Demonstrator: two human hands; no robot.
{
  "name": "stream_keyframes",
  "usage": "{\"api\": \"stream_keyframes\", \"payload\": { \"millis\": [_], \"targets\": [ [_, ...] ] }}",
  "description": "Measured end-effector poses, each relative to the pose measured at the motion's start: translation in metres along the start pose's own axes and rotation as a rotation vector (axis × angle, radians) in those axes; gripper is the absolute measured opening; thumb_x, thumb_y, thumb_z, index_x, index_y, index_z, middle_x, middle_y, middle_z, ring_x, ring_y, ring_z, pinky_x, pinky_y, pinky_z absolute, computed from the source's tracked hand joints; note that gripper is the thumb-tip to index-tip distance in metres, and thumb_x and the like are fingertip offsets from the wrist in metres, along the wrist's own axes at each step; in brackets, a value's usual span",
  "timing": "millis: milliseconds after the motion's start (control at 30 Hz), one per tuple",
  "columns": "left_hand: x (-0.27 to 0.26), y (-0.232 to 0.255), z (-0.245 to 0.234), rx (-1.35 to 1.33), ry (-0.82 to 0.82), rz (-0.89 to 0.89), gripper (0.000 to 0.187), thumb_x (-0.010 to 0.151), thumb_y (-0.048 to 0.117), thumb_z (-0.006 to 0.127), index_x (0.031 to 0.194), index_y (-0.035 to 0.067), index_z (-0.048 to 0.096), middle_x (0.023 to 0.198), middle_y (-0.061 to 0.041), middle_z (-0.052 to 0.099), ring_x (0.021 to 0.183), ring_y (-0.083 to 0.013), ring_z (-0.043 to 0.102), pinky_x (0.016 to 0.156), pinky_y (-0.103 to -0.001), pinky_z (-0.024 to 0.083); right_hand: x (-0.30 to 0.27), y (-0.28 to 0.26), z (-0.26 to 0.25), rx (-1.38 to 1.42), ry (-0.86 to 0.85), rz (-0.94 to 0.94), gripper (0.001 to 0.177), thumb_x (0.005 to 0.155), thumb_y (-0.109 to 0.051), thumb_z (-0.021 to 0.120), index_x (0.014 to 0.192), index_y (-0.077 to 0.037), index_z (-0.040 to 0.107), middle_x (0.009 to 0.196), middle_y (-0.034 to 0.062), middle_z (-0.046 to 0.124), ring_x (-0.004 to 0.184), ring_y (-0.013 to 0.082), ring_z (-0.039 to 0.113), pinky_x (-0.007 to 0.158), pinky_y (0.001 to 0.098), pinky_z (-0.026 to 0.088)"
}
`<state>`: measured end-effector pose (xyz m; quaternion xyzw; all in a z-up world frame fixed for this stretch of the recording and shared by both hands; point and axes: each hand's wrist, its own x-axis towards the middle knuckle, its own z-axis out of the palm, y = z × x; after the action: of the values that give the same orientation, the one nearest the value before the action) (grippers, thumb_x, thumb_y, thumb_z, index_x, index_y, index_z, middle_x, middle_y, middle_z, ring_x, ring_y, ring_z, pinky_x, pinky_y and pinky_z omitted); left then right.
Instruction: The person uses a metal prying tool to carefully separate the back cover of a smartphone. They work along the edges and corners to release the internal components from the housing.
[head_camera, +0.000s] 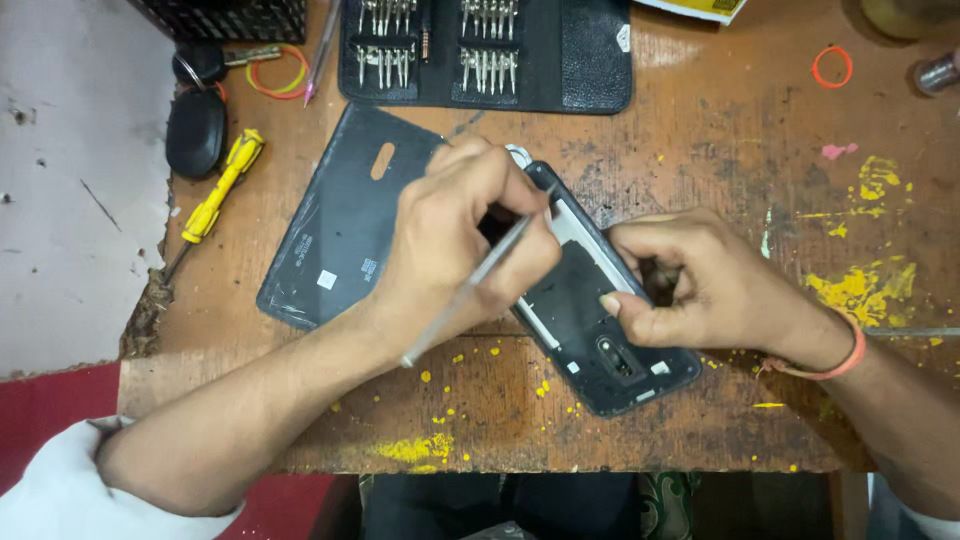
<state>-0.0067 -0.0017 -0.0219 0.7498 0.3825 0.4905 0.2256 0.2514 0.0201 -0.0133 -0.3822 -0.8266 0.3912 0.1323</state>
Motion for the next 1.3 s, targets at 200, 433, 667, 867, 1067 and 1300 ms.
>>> {"api": "stream_keyframes", "payload": {
  "millis": [200, 433, 667, 867, 1067, 1300],
  "targets": [
    [0.007, 0.009, -0.002, 0.034, -0.025, -0.019, 0.013, 0.083, 0.008, 0.078, 0.086, 0.005, 0.066, 0.087, -0.009, 0.068, 0.084, -0.0245, 0.062, 0.079, -0.036, 0.049, -0.001, -0.002, 0.000, 0.064, -0.001, 0.004, 0.022, 0.073, -0.020, 0.076, 0.083, -0.003, 0.066, 0.061, 0.0019, 0.053, 0.047, 0.0098, 0.045, 0.041, 0.0291, 0.035],
    [0.002, 0.020, 0.001, -0.146, -0.025, -0.137, 0.016, 0.087, 0.010, 0.075, 0.092, 0.003, 0.063, 0.092, -0.010, 0.066, 0.088, -0.0213, 0.067, 0.079, -0.033, 0.054, -0.003, -0.001, 0.000, 0.083, -0.017, 0.007, 0.022, 0.077, -0.021, 0.077, 0.084, -0.004, 0.066, 0.060, -0.0010, 0.055, 0.049, 0.0068, 0.046, 0.041, 0.0280, 0.037],
    [-0.010, 0.041, 0.014, -0.201, -0.080, 0.006, 0.016, 0.085, 0.005, 0.075, 0.091, 0.005, 0.060, 0.093, -0.007, 0.067, 0.093, -0.0218, 0.063, 0.081, -0.034, 0.053, -0.004, 0.004, 0.001, 0.241, -0.100, 0.107, 0.021, 0.084, -0.022, 0.076, 0.088, -0.006, 0.064, 0.061, -0.0064, 0.049, 0.055, 0.0035, 0.040, 0.044, 0.0275, 0.032],
    [-0.008, 0.044, 0.020, -0.151, -0.089, 0.014, 0.016, 0.084, 0.006, 0.074, 0.088, 0.005, 0.059, 0.088, -0.006, 0.067, 0.088, -0.0227, 0.063, 0.078, -0.036, 0.053, -0.002, 0.004, 0.000, 0.207, -0.087, 0.086, 0.016, 0.079, -0.015, 0.075, 0.082, -0.004, 0.062, 0.061, -0.0056, 0.047, 0.056, 0.0043, 0.040, 0.045, 0.0285, 0.033],
    [-0.004, 0.043, 0.019, -0.109, -0.089, -0.036, 0.017, 0.087, 0.008, 0.073, 0.091, 0.002, 0.057, 0.089, -0.009, 0.062, 0.091, -0.0252, 0.063, 0.079, -0.036, 0.051, -0.001, 0.002, 0.004, 0.232, -0.005, 0.102, 0.012, 0.081, -0.013, 0.071, 0.082, -0.005, 0.063, 0.063, -0.0061, 0.050, 0.059, 0.0035, 0.044, 0.048, 0.0272, 0.038],
    [-0.001, 0.041, 0.016, -0.201, -0.157, 0.056, 0.016, 0.084, 0.008, 0.074, 0.087, 0.004, 0.059, 0.088, -0.009, 0.062, 0.088, -0.0242, 0.063, 0.078, -0.035, 0.050, -0.005, -0.004, 0.003, 0.226, -0.010, 0.109, 0.015, 0.082, -0.015, 0.070, 0.088, -0.003, 0.065, 0.064, -0.0054, 0.051, 0.061, 0.0038, 0.045, 0.050, 0.0271, 0.040]
  ]
}}
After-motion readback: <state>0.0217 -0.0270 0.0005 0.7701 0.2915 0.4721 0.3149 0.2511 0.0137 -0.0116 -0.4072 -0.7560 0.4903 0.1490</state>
